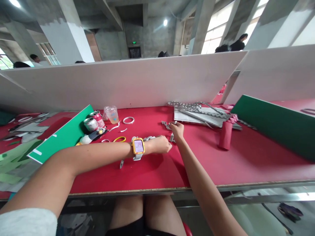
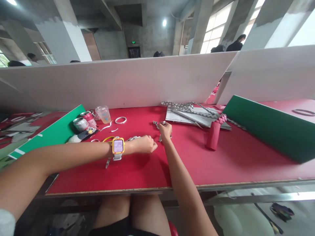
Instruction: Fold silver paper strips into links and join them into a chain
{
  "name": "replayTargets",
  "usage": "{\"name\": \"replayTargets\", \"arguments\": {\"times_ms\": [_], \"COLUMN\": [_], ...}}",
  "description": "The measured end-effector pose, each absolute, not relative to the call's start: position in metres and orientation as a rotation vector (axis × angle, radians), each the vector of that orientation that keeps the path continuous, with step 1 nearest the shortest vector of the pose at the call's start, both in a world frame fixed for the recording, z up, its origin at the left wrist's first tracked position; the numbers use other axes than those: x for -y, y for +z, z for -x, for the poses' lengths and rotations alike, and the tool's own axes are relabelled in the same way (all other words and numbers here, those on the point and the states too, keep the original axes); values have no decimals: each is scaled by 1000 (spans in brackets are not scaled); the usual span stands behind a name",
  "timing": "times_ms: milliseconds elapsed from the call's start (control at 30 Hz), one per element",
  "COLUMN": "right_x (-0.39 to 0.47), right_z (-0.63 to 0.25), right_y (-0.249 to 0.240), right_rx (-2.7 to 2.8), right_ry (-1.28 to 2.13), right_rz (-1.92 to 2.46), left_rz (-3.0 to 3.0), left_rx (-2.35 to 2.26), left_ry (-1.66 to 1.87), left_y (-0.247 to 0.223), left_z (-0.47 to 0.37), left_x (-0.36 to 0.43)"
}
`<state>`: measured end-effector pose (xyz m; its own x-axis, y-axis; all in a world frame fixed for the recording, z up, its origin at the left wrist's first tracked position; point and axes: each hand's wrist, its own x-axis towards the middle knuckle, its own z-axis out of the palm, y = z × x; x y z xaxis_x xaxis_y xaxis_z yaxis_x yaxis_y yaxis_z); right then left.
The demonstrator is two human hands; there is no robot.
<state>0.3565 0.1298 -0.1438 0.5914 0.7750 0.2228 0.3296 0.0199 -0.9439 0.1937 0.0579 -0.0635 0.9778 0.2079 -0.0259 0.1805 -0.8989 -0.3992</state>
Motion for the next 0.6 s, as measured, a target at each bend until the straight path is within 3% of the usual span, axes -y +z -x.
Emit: {"name": "replayTargets", "arguments": {"times_ms": [333, 467, 600], "right_x": [-128, -127, -123], "right_z": [-358, -352, -334], "right_y": [-139, -141, -134], "right_rx": [863, 860, 798], "right_ry": [536, 625, 956], "right_rz": [1491, 1440, 1054], "left_rz": [2802, 2761, 2912], "left_rx": [357, 865, 1300], "left_ry": [78, -238, -780], "left_y": [-91, -111, -117], "left_z": [-195, -179, -152], "left_x": [-103, -114, -115]}}
